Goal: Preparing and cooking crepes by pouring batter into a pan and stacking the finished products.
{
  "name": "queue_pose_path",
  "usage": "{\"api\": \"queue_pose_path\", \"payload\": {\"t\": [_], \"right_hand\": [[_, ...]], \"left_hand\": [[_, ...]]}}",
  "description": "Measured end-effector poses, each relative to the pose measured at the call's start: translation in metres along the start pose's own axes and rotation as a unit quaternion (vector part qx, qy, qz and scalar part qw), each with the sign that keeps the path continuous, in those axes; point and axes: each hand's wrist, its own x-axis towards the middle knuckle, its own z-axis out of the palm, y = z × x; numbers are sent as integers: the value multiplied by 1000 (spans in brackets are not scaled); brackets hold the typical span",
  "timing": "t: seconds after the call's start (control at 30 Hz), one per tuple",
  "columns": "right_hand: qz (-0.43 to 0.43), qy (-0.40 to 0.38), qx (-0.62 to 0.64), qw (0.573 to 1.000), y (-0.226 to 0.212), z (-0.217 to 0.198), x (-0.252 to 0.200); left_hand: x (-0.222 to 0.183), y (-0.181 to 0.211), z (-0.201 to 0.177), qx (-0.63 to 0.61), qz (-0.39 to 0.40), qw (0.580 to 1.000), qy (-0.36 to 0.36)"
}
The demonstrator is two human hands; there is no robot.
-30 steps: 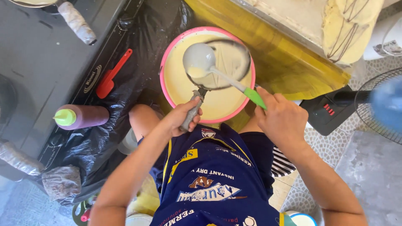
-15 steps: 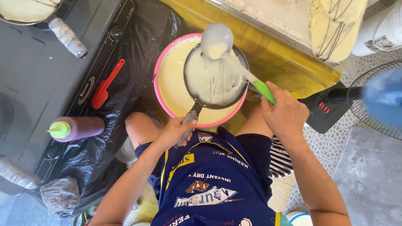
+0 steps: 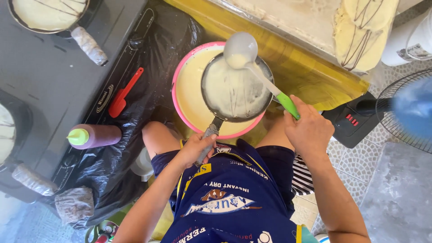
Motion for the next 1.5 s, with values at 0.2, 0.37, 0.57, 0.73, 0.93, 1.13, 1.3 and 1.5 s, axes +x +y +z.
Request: {"api": "queue_pose_path", "payload": {"t": [0.2,0.37,0.57,0.73,0.93,1.13,1.3,1.5], "right_hand": [[138,-215,109,961,17,-7,7],[100,-306,8,947,38,72,1],[-6,-310,-55,949,21,101,-12],[-77,-272,-98,954,28,137,-20],[-98,-279,-82,952,14,125,-21],[-142,-217,-171,951,-34,42,-14],[-55,-392,-68,916,-78,-26,9],[-42,-446,-54,893,-114,-63,24]], "left_hand": [[-13,45,-18,242,-28,957,156],[-37,89,-16,733,37,620,277],[-59,91,-7,829,205,384,351],[-73,89,13,825,259,328,380],[-39,59,-7,825,280,297,390],[-1,14,-27,806,290,291,427],[5,17,-23,787,319,325,416],[31,-6,-29,766,330,345,431]]}}
